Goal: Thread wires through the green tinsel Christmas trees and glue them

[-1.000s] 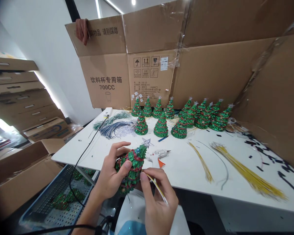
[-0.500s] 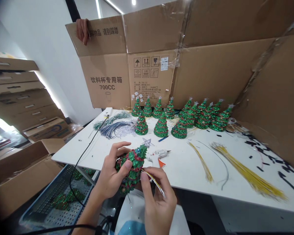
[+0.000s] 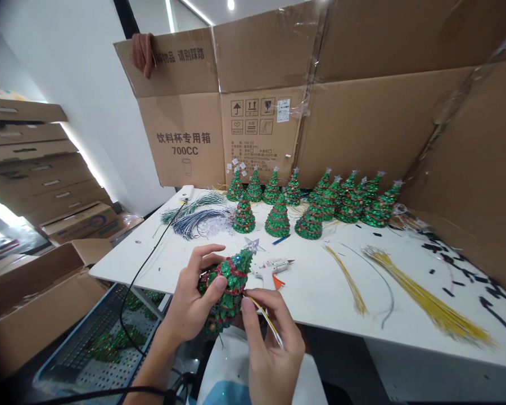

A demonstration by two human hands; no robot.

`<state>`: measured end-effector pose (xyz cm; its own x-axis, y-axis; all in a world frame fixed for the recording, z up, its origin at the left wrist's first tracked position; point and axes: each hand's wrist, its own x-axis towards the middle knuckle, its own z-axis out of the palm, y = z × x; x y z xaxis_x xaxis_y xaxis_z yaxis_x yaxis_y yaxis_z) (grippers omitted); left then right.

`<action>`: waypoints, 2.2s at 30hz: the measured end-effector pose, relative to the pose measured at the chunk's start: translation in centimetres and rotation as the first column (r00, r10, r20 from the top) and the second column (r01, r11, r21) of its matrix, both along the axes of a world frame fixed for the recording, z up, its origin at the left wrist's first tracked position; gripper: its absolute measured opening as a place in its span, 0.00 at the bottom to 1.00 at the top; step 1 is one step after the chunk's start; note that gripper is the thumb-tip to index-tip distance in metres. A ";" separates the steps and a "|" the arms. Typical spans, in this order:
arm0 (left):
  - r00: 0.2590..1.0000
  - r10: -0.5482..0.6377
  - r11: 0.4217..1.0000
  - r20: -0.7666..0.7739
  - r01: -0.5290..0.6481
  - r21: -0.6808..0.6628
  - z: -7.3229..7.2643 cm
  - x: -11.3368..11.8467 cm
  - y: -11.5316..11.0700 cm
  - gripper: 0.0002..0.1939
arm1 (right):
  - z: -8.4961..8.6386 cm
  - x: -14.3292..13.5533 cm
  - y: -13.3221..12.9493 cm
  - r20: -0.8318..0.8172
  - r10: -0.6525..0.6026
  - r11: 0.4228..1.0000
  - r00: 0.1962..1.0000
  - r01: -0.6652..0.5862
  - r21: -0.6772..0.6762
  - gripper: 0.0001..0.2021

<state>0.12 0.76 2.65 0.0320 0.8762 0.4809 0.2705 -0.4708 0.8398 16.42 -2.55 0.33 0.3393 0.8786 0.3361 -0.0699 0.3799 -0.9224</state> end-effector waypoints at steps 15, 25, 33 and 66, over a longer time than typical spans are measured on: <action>1.000 -0.009 1.000 0.000 0.009 0.003 -0.1 0.1 0.0 0.24 | 0.5 -0.8 -0.5 -0.012 -0.070 0.997 0.997 0.071 0.036 0.10; 1.000 0.002 1.000 -0.011 -0.002 0.004 0.0 0.0 -0.1 0.24 | -0.9 -0.7 0.5 0.082 -0.068 0.988 0.994 0.055 0.147 0.04; 1.000 -0.016 1.000 0.015 0.016 0.012 -0.1 0.1 -0.1 0.23 | -1.8 -0.5 0.9 0.128 -0.041 0.995 0.991 0.029 0.096 0.07; 1.000 -0.011 1.000 0.013 0.011 0.007 -0.2 0.0 -0.1 0.23 | -0.5 -0.4 0.6 -0.022 -0.009 0.997 1.000 0.011 0.079 0.08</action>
<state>0.08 0.68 2.42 0.0352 0.8723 0.4877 0.2541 -0.4798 0.8398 16.00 -1.97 -0.21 0.3558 0.8460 0.3972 -0.0857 0.4527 -0.8875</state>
